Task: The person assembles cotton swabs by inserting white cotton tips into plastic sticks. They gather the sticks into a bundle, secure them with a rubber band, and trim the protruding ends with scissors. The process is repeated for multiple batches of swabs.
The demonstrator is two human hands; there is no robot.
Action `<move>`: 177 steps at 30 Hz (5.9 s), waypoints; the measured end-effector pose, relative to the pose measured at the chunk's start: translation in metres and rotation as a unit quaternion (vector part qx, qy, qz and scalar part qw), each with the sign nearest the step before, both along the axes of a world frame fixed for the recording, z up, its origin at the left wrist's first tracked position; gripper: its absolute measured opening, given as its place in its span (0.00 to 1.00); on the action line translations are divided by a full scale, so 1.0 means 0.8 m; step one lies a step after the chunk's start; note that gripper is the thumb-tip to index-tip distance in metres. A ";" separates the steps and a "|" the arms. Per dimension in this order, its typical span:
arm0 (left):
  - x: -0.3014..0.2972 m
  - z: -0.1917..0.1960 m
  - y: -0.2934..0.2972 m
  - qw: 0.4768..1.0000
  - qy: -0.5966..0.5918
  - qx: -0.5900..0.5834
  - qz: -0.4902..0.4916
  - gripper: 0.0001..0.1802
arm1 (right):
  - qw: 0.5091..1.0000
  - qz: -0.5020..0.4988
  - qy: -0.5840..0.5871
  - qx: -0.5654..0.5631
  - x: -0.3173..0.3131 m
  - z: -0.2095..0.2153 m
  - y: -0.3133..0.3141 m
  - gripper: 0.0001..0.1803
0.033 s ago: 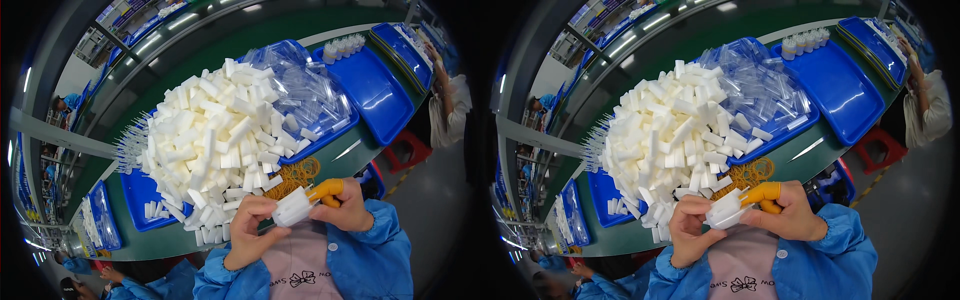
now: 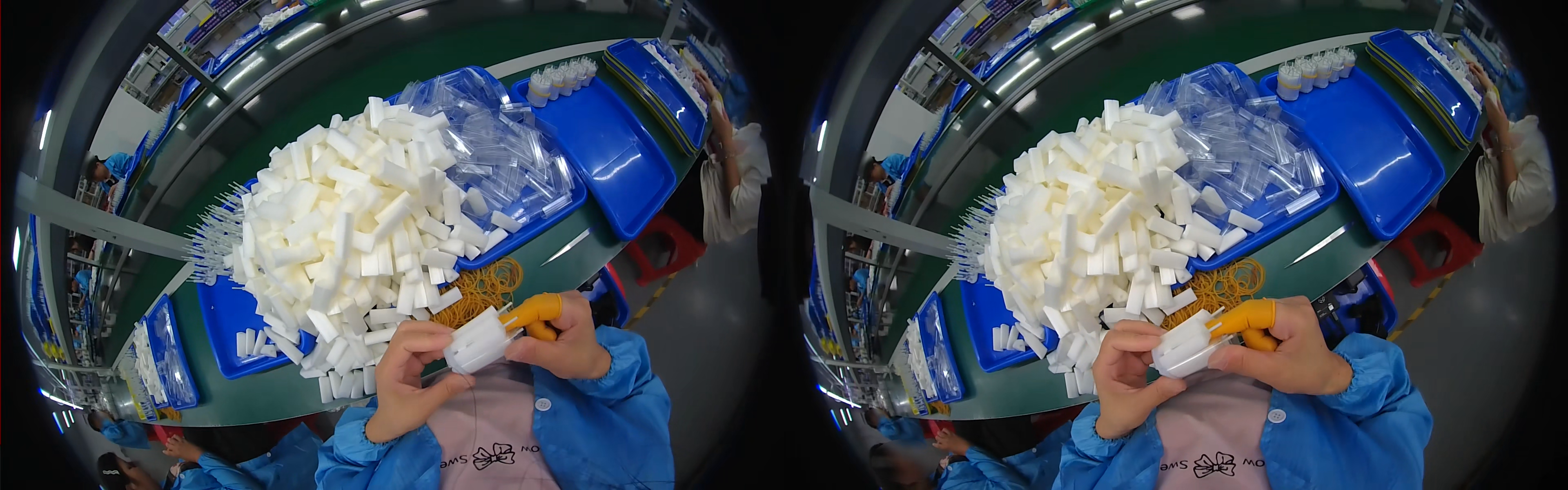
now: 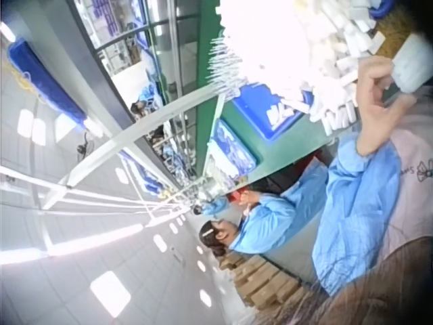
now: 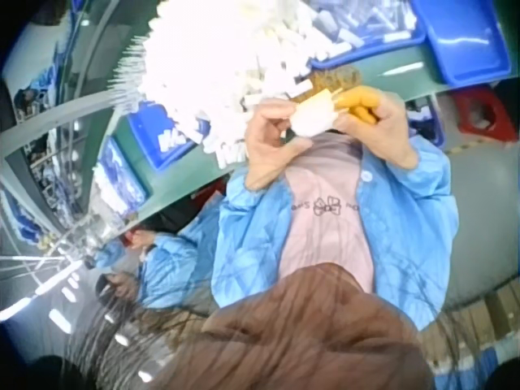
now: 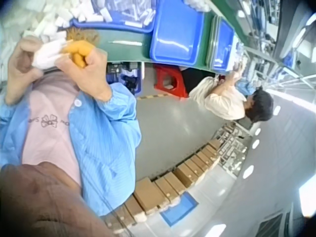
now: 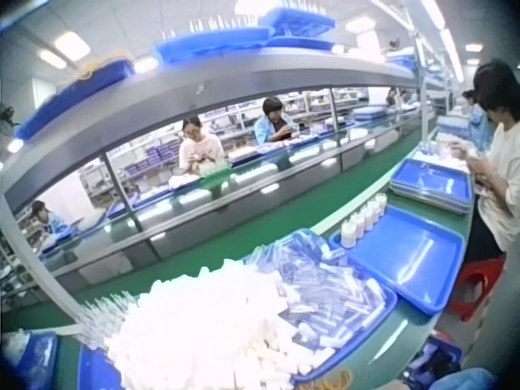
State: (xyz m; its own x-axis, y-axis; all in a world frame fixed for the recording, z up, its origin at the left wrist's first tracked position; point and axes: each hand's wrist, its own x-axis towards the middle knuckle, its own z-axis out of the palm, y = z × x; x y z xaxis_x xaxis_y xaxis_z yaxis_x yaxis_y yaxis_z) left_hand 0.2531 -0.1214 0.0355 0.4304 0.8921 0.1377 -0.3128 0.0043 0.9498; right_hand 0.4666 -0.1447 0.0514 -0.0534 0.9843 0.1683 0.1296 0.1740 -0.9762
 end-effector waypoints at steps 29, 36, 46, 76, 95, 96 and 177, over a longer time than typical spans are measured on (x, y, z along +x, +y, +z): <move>-0.004 -0.017 -0.007 0.974 -0.120 -0.170 0.085 0.21 | 0.785 -0.050 -0.600 0.148 0.094 -0.034 0.150 0.19; -0.005 -0.021 -0.005 0.975 -0.119 -0.167 0.084 0.21 | 0.791 -0.026 -0.569 0.223 0.108 -0.044 0.147 0.14; 0.000 -0.024 -0.004 0.986 -0.073 -0.076 0.127 0.24 | 0.990 -0.076 0.114 0.022 0.056 0.013 0.080 0.18; 0.003 0.003 -0.007 0.916 0.271 0.272 0.112 0.28 | 0.973 -0.007 0.229 -0.006 -0.001 -0.002 0.016 0.16; 0.000 -0.017 0.005 0.987 -0.093 -0.123 0.036 0.22 | 0.994 -0.031 0.009 0.104 0.007 -0.018 0.015 0.15; 0.001 -0.019 0.004 0.991 -0.093 -0.086 0.035 0.21 | 0.994 -0.030 0.006 0.108 0.005 -0.020 0.011 0.15; 0.001 -0.032 0.000 0.992 -0.021 -0.012 0.124 0.22 | 0.972 -0.057 0.224 0.036 0.032 0.006 0.038 0.29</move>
